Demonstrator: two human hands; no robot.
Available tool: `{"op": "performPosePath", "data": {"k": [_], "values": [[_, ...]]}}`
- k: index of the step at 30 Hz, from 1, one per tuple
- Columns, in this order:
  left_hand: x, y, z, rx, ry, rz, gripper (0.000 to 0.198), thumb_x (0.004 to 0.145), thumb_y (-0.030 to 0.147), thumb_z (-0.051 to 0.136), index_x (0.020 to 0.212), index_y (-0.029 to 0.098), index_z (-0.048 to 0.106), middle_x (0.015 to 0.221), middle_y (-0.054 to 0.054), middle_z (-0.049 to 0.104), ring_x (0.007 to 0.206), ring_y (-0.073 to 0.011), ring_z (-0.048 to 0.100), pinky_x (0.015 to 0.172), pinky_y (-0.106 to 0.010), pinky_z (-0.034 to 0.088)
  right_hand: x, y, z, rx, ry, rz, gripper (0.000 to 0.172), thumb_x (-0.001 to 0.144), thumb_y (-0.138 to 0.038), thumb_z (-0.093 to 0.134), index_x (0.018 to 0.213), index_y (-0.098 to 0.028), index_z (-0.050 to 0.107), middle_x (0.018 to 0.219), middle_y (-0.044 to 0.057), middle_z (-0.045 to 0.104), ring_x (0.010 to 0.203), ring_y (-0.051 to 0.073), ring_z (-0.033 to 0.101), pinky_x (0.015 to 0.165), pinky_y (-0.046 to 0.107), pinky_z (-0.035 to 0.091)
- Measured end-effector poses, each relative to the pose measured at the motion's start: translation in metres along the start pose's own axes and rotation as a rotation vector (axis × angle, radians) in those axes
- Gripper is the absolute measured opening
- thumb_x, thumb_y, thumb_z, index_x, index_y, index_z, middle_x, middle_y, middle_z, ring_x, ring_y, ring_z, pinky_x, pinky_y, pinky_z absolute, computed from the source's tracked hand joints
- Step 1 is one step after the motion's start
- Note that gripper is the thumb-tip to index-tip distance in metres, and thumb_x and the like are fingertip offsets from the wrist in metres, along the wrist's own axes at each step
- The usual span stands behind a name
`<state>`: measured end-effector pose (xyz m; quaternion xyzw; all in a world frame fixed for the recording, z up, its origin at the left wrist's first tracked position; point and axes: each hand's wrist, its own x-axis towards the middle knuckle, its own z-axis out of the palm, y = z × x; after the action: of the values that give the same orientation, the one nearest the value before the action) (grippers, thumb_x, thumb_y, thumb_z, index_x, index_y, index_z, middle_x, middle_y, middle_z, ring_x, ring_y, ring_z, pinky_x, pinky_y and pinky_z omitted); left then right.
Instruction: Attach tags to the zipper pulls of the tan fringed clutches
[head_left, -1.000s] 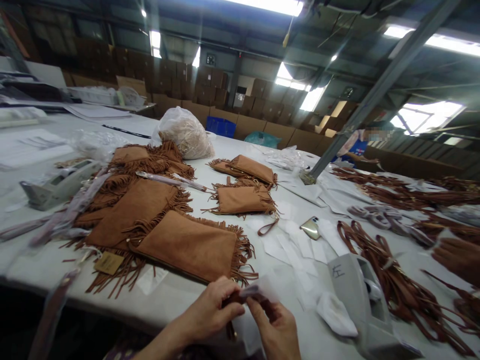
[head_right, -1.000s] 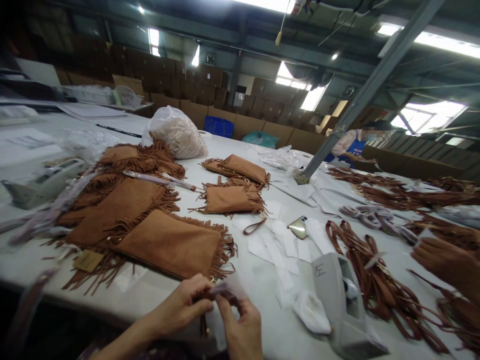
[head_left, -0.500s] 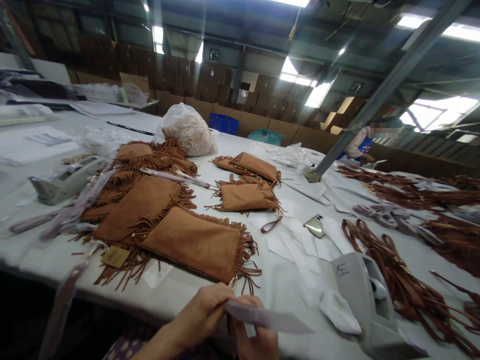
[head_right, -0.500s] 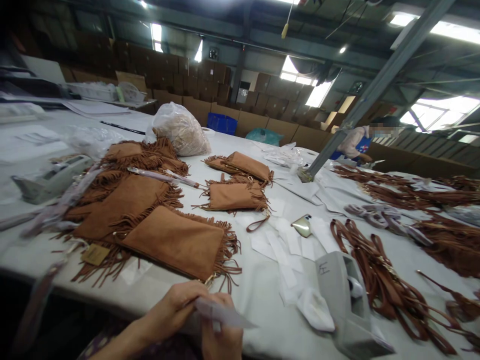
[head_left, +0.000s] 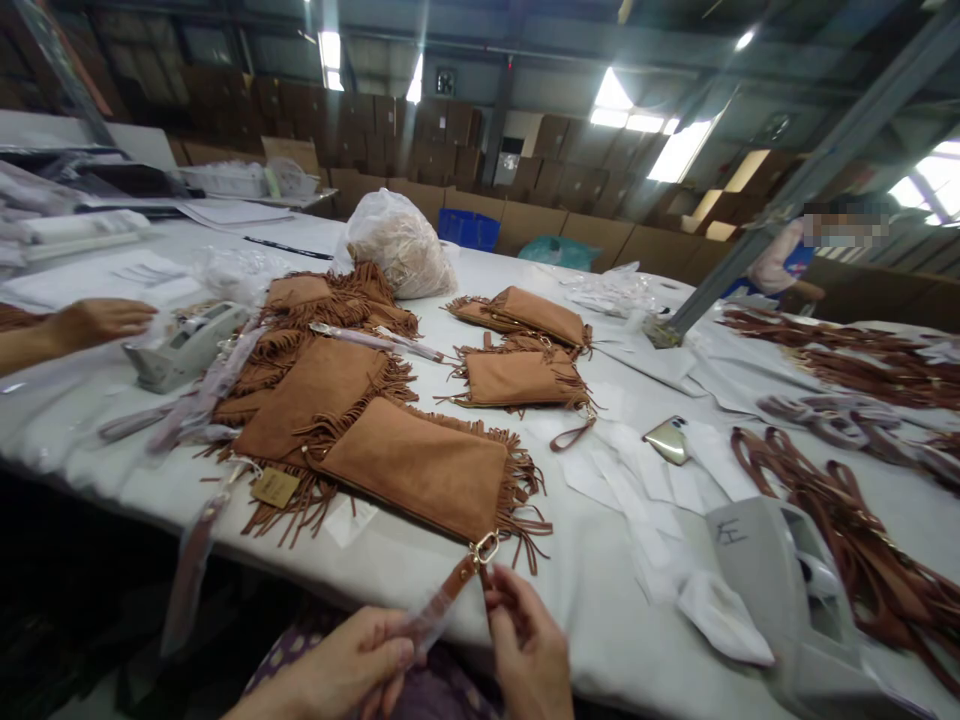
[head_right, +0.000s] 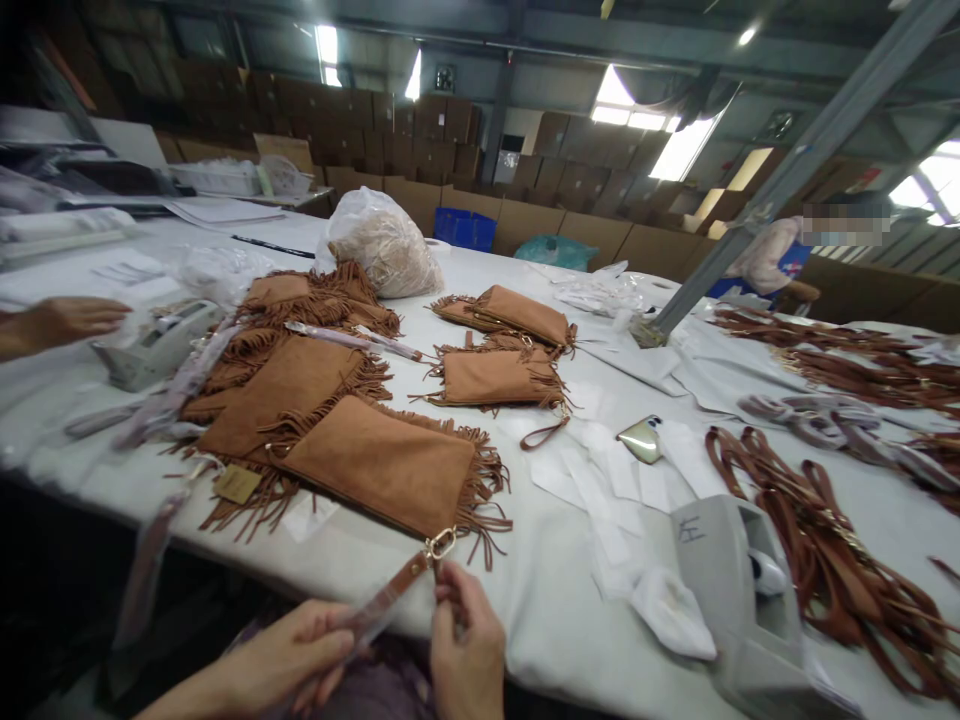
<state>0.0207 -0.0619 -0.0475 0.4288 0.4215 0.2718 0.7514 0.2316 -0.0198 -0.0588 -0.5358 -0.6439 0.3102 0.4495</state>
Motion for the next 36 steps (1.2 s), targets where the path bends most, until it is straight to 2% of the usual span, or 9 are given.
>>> {"op": "performPosePath", "data": {"k": [2, 4, 9, 16, 20, 23, 26, 32, 36], "values": [[-0.005, 0.003, -0.004, 0.018, -0.066, 0.001, 0.044, 0.082, 0.056, 0.055, 0.089, 0.013, 0.059, 0.051, 0.004, 0.051, 0.037, -0.0049, 0.032, 0.038, -0.017, 0.022, 0.017, -0.003, -0.006, 0.133, -0.014, 0.345, 0.036, 0.080, -0.036, 0.055, 0.108, -0.013, 0.063, 0.087, 0.011, 0.072, 0.072, 0.023, 0.069, 0.063, 0.033, 0.058], [-0.013, 0.009, -0.008, 0.032, -0.120, -0.007, 0.041, 0.083, 0.055, 0.055, 0.089, 0.014, 0.059, 0.053, 0.005, 0.050, 0.039, -0.0051, 0.032, 0.039, -0.018, 0.021, 0.034, -0.010, -0.006, 0.232, -0.050, 0.480, 0.043, 0.075, -0.042, 0.061, 0.106, -0.013, 0.062, 0.079, 0.009, 0.072, 0.069, 0.024, 0.069, 0.059, 0.032, 0.056], [-0.032, 0.014, -0.023, 0.135, -0.124, -0.044, 0.046, 0.083, 0.060, 0.051, 0.090, 0.015, 0.061, 0.053, 0.005, 0.049, 0.041, -0.0057, 0.032, 0.040, -0.018, 0.022, 0.048, -0.021, 0.010, 0.281, -0.097, 0.522, 0.047, 0.066, -0.039, 0.068, 0.104, -0.012, 0.060, 0.054, -0.001, 0.064, 0.046, 0.016, 0.058, 0.044, 0.025, 0.044], [-0.036, -0.014, -0.031, 0.231, 0.070, -0.052, 0.057, 0.087, 0.066, 0.035, 0.086, 0.014, 0.057, 0.061, -0.002, 0.061, 0.046, -0.0094, 0.047, 0.046, -0.019, 0.033, 0.033, -0.018, 0.016, 0.243, -0.238, 0.625, 0.038, 0.067, -0.040, 0.067, 0.094, -0.015, 0.060, 0.048, -0.003, 0.059, 0.039, 0.013, 0.052, 0.038, 0.023, 0.039], [-0.027, -0.011, -0.021, 0.265, 0.065, -0.011, 0.057, 0.089, 0.063, 0.034, 0.081, 0.013, 0.059, 0.067, -0.004, 0.064, 0.053, -0.0107, 0.051, 0.051, -0.020, 0.034, 0.026, -0.020, 0.018, 0.251, -0.234, 0.612, 0.032, 0.067, -0.040, 0.067, 0.088, -0.016, 0.062, 0.050, -0.003, 0.058, 0.041, 0.013, 0.053, 0.038, 0.022, 0.039], [-0.016, -0.002, -0.010, 0.220, 0.029, 0.021, 0.058, 0.088, 0.063, 0.036, 0.077, 0.013, 0.062, 0.067, -0.005, 0.063, 0.052, -0.0106, 0.050, 0.050, -0.020, 0.033, 0.020, -0.022, 0.018, 0.237, -0.252, 0.517, 0.032, 0.072, -0.043, 0.065, 0.087, -0.015, 0.065, 0.054, -0.001, 0.061, 0.044, 0.014, 0.054, 0.041, 0.023, 0.041], [-0.002, 0.005, 0.003, 0.083, 0.044, 0.002, 0.060, 0.085, 0.065, 0.040, 0.076, 0.011, 0.066, 0.060, -0.004, 0.061, 0.046, -0.0096, 0.044, 0.046, -0.021, 0.027, 0.013, -0.024, 0.017, 0.162, -0.290, 0.365, 0.031, 0.080, -0.045, 0.058, 0.086, -0.016, 0.067, 0.058, 0.001, 0.063, 0.048, 0.014, 0.056, 0.045, 0.024, 0.043], [0.021, 0.003, 0.020, -0.257, 0.136, -0.026, 0.055, 0.073, 0.062, 0.060, 0.076, 0.008, 0.067, 0.068, -0.010, 0.066, 0.055, -0.0136, 0.054, 0.055, -0.024, 0.036, 0.003, -0.023, 0.015, -0.066, -0.312, 0.094, 0.030, 0.087, -0.042, 0.049, 0.086, -0.019, 0.069, 0.071, 0.005, 0.070, 0.065, 0.018, 0.064, 0.060, 0.026, 0.047], [0.023, 0.002, 0.021, -0.260, 0.291, 0.015, 0.050, 0.068, 0.060, 0.066, 0.060, 0.011, 0.059, 0.051, 0.001, 0.050, 0.045, -0.0080, 0.036, 0.047, -0.022, 0.023, 0.002, -0.018, 0.010, 0.007, -0.176, 0.267, 0.046, 0.088, -0.055, 0.041, 0.095, -0.018, 0.067, 0.061, 0.004, 0.067, 0.052, 0.017, 0.060, 0.051, 0.025, 0.046]]}}
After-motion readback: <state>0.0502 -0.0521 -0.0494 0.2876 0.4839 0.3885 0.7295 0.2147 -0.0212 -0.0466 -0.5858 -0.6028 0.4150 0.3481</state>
